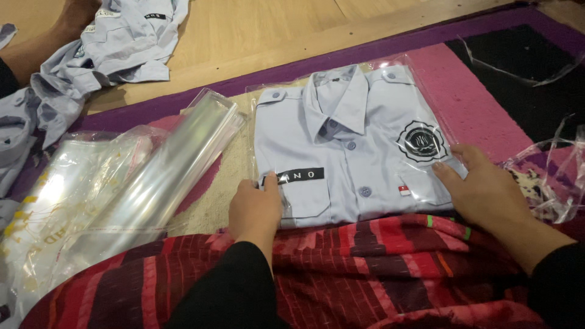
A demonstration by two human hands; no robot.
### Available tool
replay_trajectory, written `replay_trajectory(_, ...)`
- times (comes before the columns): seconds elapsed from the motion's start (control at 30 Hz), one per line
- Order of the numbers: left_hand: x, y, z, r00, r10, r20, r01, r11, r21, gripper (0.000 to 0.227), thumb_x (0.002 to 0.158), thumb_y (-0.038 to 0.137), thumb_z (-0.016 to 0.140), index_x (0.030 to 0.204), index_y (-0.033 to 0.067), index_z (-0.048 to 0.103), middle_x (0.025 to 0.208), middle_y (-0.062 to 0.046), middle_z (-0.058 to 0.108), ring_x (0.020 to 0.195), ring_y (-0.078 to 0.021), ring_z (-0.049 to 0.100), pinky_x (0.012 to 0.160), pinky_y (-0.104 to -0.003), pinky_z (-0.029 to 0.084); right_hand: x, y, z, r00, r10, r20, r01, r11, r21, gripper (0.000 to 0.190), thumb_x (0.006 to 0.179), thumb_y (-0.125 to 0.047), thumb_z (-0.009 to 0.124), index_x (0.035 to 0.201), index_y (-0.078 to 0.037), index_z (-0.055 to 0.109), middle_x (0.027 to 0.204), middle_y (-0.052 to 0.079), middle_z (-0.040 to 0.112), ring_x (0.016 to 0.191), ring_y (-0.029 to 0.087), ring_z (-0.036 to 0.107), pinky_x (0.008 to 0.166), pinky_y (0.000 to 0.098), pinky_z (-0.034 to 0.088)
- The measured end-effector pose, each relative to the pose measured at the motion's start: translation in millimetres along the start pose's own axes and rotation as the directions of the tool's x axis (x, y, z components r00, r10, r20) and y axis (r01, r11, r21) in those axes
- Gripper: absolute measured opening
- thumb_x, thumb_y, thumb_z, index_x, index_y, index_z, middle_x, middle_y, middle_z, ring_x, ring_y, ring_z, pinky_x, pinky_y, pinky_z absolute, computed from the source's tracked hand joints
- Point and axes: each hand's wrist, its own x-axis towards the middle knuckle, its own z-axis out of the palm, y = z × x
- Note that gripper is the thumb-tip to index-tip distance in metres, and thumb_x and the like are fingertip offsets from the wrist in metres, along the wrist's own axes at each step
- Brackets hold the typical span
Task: The person places a folded uniform shirt into a clear plastic bag and seals the bag.
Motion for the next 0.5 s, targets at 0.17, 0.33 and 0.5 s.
replay_trajectory(0.17, -1, 0, 2, 1.0, -0.002, -0.011, 0.002, 1.0, 0.023, 0.063, 0.1, 0.057, 0.041, 0.145, 0.0133, 0.05, 0.132, -0.01, 0.065, 0.12, -0.0329, 0.062, 0.093, -0.051, 0.053, -2, -6, -3, 0.999, 0.029, 0.021, -0.029, 1.0, 0.002, 0.059, 0.094, -0.052, 0.056, 0.146, -0.023, 0.055, 0.133, 0.024, 0.067, 0.121, 0.051, 0.062, 0.101, 0.0555, 0.045)
replay_trajectory(0.33, 1, 0, 3, 1.0, 0.001, -0.019, 0.0, 1.0, 0.028, 0.063, 0.099, 0.057, 0.042, 0.145, 0.014, 0.05, 0.134, -0.009, 0.065, 0.122, -0.0329, 0.062, 0.096, -0.052, 0.052, 2, -1, 0, 1.0, -0.008, 0.006, 0.008, 1.0, -0.002, 0.059, 0.094, -0.052, 0.056, 0.144, -0.022, 0.056, 0.133, 0.022, 0.068, 0.12, 0.051, 0.062, 0.101, 0.0555, 0.045)
replay_trajectory(0.5, -2, 0, 8, 0.996, 0.043, -0.079, -0.046, 0.998, -0.043, 0.041, 0.104, 0.045, 0.043, 0.126, 0.0132, 0.059, 0.116, -0.009, 0.07, 0.105, -0.0324, 0.067, 0.085, -0.05, 0.053, -8, -6, -2, 0.999, -0.022, -0.038, 0.023, 0.999, 0.023, 0.062, 0.095, -0.05, 0.055, 0.148, -0.02, 0.053, 0.141, 0.016, 0.064, 0.122, 0.05, 0.061, 0.101, 0.0579, 0.044)
